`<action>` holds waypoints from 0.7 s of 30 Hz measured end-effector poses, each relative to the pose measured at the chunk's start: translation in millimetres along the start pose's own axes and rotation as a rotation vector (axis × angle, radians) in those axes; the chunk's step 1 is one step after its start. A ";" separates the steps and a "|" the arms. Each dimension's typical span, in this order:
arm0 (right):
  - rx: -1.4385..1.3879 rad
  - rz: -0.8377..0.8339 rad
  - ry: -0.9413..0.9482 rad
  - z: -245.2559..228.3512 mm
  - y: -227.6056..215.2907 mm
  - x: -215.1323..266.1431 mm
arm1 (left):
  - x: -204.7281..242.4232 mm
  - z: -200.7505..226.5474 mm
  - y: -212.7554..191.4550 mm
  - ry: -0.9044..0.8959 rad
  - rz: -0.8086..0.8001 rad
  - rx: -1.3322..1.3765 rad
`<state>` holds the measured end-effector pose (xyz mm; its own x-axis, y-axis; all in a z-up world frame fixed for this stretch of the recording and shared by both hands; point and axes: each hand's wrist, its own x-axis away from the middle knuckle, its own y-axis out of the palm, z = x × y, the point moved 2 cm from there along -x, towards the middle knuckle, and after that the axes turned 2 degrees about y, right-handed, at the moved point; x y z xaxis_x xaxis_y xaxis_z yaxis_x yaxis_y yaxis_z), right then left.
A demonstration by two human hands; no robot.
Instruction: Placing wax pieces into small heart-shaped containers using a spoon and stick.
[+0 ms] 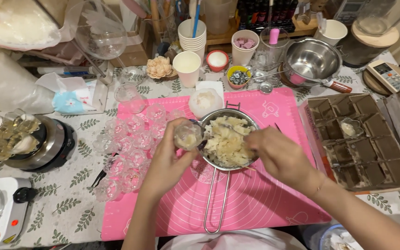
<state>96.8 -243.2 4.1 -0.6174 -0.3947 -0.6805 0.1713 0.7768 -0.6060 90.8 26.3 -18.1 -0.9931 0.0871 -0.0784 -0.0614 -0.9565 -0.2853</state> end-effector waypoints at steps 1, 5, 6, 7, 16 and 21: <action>-0.006 -0.001 -0.006 -1.9 -1.1 -0.7 | 0.2 0.0 0.1 -0.001 0.008 -0.003; 0.052 -0.075 -0.042 -9.2 -7.2 -2.9 | -1.4 6.1 4.6 0.039 -0.024 -0.008; 0.087 -0.069 0.021 -9.8 -10.4 -2.6 | -1.6 7.7 7.2 0.002 -0.038 0.004; 0.090 -0.070 0.024 -13.7 -13.3 -4.2 | -2.0 5.6 9.3 0.001 -0.041 0.007; 0.029 0.054 -0.029 -47.0 -7.4 -31.5 | -11.4 3.8 24.2 0.238 -0.027 -0.204; -0.064 -0.152 -0.093 -54.0 7.7 -53.2 | -11.6 1.6 26.2 0.295 -0.040 -0.211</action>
<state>89.5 -189.7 57.8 -0.5584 -0.5512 -0.6199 0.0307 0.7331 -0.6794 100.5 -0.2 -23.2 -0.9170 0.2296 -0.3262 -0.0474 -0.8746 -0.4826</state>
